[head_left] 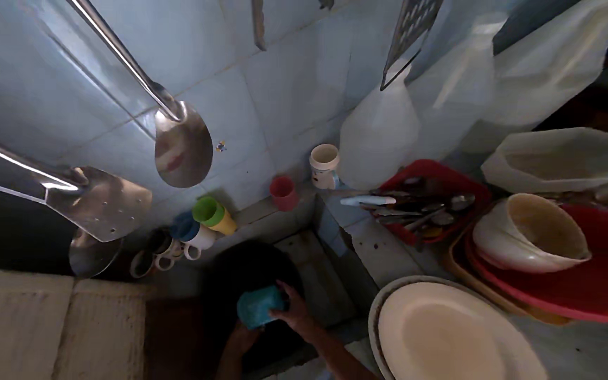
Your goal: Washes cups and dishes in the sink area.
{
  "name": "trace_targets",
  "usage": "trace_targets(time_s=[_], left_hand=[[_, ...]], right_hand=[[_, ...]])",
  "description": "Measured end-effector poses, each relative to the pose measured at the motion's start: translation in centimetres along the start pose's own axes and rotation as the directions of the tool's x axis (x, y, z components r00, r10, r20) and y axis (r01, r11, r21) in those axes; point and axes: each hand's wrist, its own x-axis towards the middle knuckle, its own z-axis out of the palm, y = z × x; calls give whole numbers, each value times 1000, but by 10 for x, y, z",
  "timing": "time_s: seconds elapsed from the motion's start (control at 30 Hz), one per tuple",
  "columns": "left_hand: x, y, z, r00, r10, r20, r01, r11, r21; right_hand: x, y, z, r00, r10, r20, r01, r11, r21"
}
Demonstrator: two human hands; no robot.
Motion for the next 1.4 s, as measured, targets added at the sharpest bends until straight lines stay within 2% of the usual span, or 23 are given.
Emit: trace_targets(time_s=[0.07, 0.13, 0.17, 0.27, 0.3, 0.37, 0.43, 0.47, 0.5, 0.57, 0.6, 0.67, 0.73, 0.8, 0.83, 0.9, 0.97, 1.03, 1.13, 1.17, 1.23, 1.3, 1.4], left_hand=[[-4, 4, 7, 996, 55, -69, -30, 949, 315], [-1, 12, 14, 959, 205, -197, -4, 703, 711], [3, 15, 13, 932, 273, -238, 51, 554, 831], [17, 5, -3, 953, 148, -263, 218, 262, 940], [21, -3, -10, 968, 120, -222, 187, 249, 950], [30, -14, -18, 979, 157, -129, 67, 352, 934], [26, -4, -7, 981, 134, -138, 26, 616, 787], [19, 1, -3, 984, 86, -158, 19, 825, 565], [16, 3, -1, 984, 39, -173, 16, 951, 309], [10, 10, 0, 984, 48, -174, -46, 999, 15], [8, 16, -1, 981, 101, -164, -102, 995, 0], [6, 30, -8, 956, 277, -96, -255, 947, 194], [1, 54, -17, 899, 435, 45, -391, 754, 527], [-14, 90, -16, 834, 516, 194, -478, 501, 721], [-25, 109, -11, 821, 517, 244, -505, 456, 733], [-43, 135, -2, 789, 528, 313, -590, 509, 627], [-55, 146, 14, 722, 611, 324, -683, 559, 470], [-62, 152, 34, 678, 658, 329, -717, 489, 497], [-61, 165, 58, 670, 622, 404, -680, 297, 671], [-59, 173, 62, 690, 580, 433, -675, 297, 676], [-57, 191, 68, 711, 503, 492, -698, 420, 579], [-55, 206, 73, 677, 506, 534, -736, 477, 481], [-54, 209, 86, 598, 549, 583, -797, 333, 504]], right_hand=[[-1, -5, 1, 997, -74, -17, 71, 987, -147], [-6, -15, 5, 988, -153, -21, 141, 950, -279], [-9, -22, 7, 985, -174, -17, 158, 924, -348], [-19, -36, 14, 980, -196, -22, 164, 872, -462], [-21, -37, 16, 979, -200, -32, 163, 871, -463], [-23, -36, 18, 975, -208, -75, 154, 884, -442], [-24, -30, 17, 958, -233, -164, 152, 904, -399], [-24, -28, 15, 946, -244, -216, 152, 916, -371], [-24, -27, 13, 934, -246, -260, 150, 929, -340], [-24, -27, 8, 913, -245, -326, 171, 955, -241], [-22, -24, 6, 898, -252, -360, 202, 964, -171], [-17, -21, 3, 876, -248, -414, 254, 966, -41], [-14, -19, 0, 862, -267, -431, 291, 957, -12], [-13, -18, 0, 876, -263, -403, 283, 959, -12], [-14, -18, 0, 898, -229, -376, 256, 966, 24], [-17, -23, 2, 959, -55, -279, 127, 961, 246], [-21, -28, 6, 981, 78, -179, 21, 869, 494], [-21, -26, 5, 986, 105, -127, -3, 783, 622], [-19, -22, -1, 986, 106, -128, 12, 726, 688], [-17, -21, -5, 985, 111, -134, 15, 713, 701], [-16, -20, -14, 983, 119, -142, 26, 671, 741], [-14, -23, -18, 978, 126, -167, 53, 622, 781], [-14, -35, -17, 983, 89, -161, 72, 620, 782]])
